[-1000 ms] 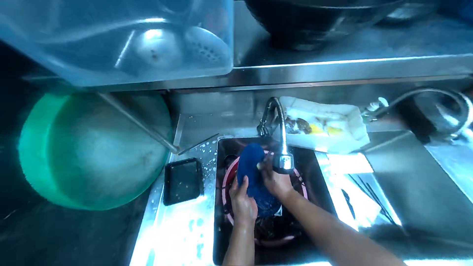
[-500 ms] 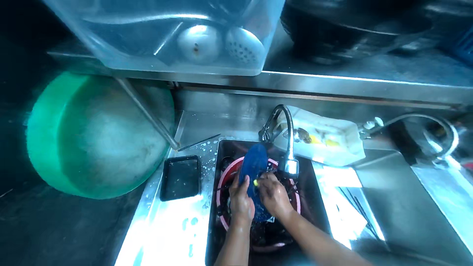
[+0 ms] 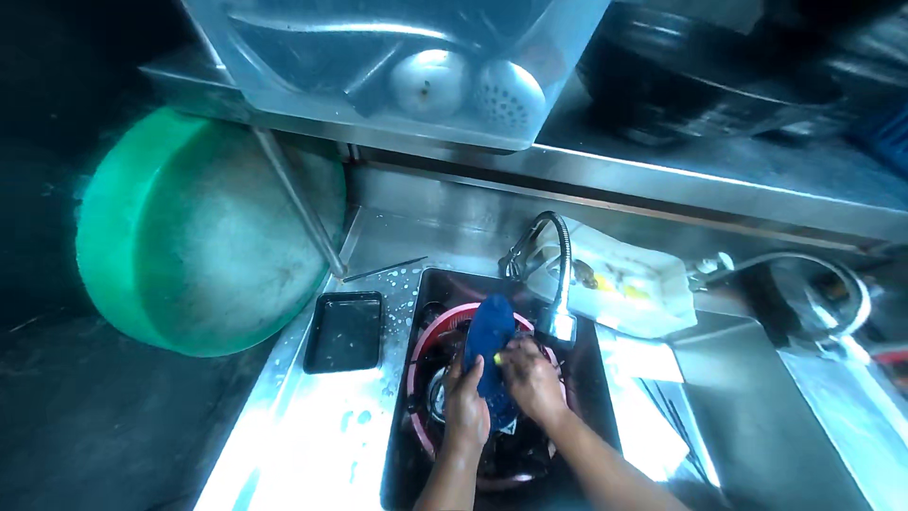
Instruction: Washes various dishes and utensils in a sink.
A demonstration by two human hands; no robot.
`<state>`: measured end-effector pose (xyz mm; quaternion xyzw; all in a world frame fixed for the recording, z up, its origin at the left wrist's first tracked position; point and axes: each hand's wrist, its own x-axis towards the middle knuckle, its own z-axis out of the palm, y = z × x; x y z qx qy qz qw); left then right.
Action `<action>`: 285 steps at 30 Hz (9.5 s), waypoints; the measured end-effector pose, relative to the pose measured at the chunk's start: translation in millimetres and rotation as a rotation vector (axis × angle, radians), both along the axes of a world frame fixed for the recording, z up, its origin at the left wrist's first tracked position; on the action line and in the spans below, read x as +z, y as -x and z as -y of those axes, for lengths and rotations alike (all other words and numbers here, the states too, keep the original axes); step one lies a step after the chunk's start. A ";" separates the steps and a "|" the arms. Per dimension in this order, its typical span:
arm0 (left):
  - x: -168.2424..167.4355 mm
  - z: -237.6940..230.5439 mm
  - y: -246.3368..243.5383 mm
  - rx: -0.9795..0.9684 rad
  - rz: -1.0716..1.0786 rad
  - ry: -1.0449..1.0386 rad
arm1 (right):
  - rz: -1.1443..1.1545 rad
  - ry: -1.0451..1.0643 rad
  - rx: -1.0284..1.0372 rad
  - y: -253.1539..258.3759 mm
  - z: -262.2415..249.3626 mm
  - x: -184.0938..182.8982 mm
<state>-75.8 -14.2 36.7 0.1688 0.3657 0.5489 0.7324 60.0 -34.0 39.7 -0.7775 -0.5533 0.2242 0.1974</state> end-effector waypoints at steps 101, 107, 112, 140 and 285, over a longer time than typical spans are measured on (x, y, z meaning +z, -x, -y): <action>9.5 6.6 -2.7 0.035 0.173 -0.198 | -1.075 0.039 -0.821 1.8 -27.3 36.0; 10.4 7.4 -7.8 0.030 0.155 -0.169 | -1.077 -0.031 -0.809 1.0 -26.2 28.9; 3.3 11.6 -6.3 0.044 0.132 -0.162 | -0.900 0.051 -0.636 2.5 -11.5 19.5; 22.4 -23.6 -13.4 -0.215 -0.381 -0.105 | -0.142 -0.294 -0.016 16.2 -27.5 2.8; -108.5 3.9 -98.8 -0.806 -0.739 0.071 | -0.649 -0.144 -1.025 -117.7 122.9 -37.3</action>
